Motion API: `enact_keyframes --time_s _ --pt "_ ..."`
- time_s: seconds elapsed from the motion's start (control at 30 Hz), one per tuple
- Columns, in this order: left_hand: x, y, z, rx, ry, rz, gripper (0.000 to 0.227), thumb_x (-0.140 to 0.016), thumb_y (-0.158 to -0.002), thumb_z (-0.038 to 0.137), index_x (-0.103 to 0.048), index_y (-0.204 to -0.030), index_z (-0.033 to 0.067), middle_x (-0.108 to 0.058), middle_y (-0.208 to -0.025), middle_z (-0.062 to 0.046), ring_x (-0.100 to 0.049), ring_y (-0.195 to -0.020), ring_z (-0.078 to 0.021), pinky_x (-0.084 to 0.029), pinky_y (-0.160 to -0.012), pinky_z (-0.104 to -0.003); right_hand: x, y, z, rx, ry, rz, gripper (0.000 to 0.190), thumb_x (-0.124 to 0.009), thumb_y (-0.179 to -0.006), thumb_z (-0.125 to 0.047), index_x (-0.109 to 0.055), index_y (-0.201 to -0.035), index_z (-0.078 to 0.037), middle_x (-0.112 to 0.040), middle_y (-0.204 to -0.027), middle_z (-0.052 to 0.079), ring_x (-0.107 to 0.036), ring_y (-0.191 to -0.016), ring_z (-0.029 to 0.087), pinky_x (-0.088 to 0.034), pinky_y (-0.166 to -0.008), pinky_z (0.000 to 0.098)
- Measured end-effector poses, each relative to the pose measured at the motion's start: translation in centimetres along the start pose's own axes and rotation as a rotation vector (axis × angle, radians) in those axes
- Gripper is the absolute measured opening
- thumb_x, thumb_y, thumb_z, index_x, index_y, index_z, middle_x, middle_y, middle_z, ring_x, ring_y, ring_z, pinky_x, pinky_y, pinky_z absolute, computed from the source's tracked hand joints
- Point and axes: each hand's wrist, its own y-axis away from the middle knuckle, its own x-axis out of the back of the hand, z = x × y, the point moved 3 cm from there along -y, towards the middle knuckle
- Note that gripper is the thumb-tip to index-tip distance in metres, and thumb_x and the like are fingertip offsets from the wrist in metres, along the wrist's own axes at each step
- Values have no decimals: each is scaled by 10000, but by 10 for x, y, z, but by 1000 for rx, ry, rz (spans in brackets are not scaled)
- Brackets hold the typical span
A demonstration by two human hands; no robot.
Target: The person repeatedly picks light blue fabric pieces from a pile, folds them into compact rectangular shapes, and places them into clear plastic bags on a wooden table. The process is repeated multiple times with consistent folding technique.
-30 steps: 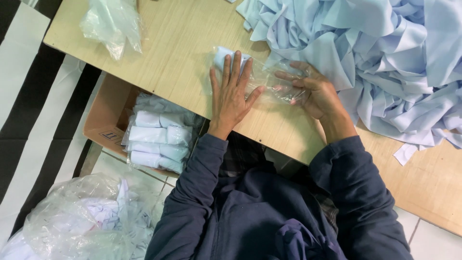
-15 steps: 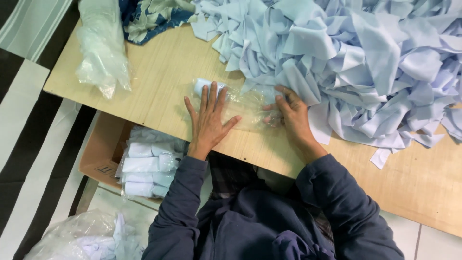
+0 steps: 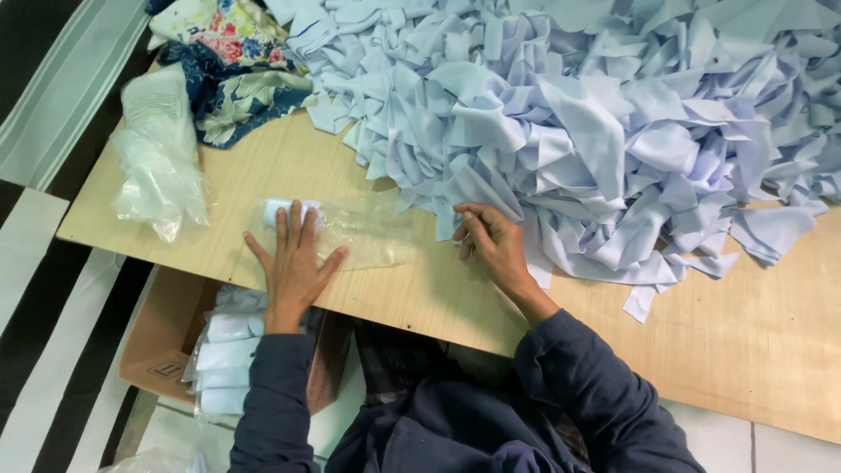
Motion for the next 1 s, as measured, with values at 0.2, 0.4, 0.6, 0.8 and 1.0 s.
enact_keyframes --time_s 0.2,0.4,0.6,0.8,1.0 --pt "15 2 -3 -43 23 98 850 -449 -991 683 -336 -1621 123 -175 -1725 -173 -169 -1551 -451 3 -1058 -878 27 -3 -20 430 423 63 194 -648 -998 -63 -752 -1156 -103 -782 -818 71 -749 -635 196 -585 -543 300" --pt "22 -41 70 -74 203 91 761 -367 -1020 689 -239 -1659 295 84 -1741 -38 103 -1580 -316 102 -1139 -755 45 -28 -61 976 1136 246 367 -672 -989 -303 -695 -1355 -291 -569 -1438 131 -476 -1328 372 -339 -1088 529" --pt "14 -98 189 -280 474 47 680 -494 -1057 563 -326 -1627 233 -67 -1719 -179 -41 -1564 -465 -41 -1139 -804 52 -67 -54 843 1409 206 771 -859 -843 -320 -530 -1538 -266 -452 -1531 304 -254 -1486 531 -77 -1062 808" --pt "-15 -143 226 -310 446 112 718 -586 -1037 504 -342 -1624 172 -55 -1703 -248 -102 -1530 -569 -179 -1114 -803 116 -105 -33 751 1426 298 733 -802 -672 -116 -655 -1355 -339 -525 -1402 177 -526 -1242 393 -447 -793 564" --pt "-56 -151 213 -275 412 130 708 -659 -1001 442 -371 -1605 210 -132 -1682 -277 -148 -1516 -567 -156 -1155 -755 225 -109 -24 674 1609 580 481 -806 -735 -142 -751 -1162 -357 -567 -1365 73 -561 -1141 323 -460 -680 457"
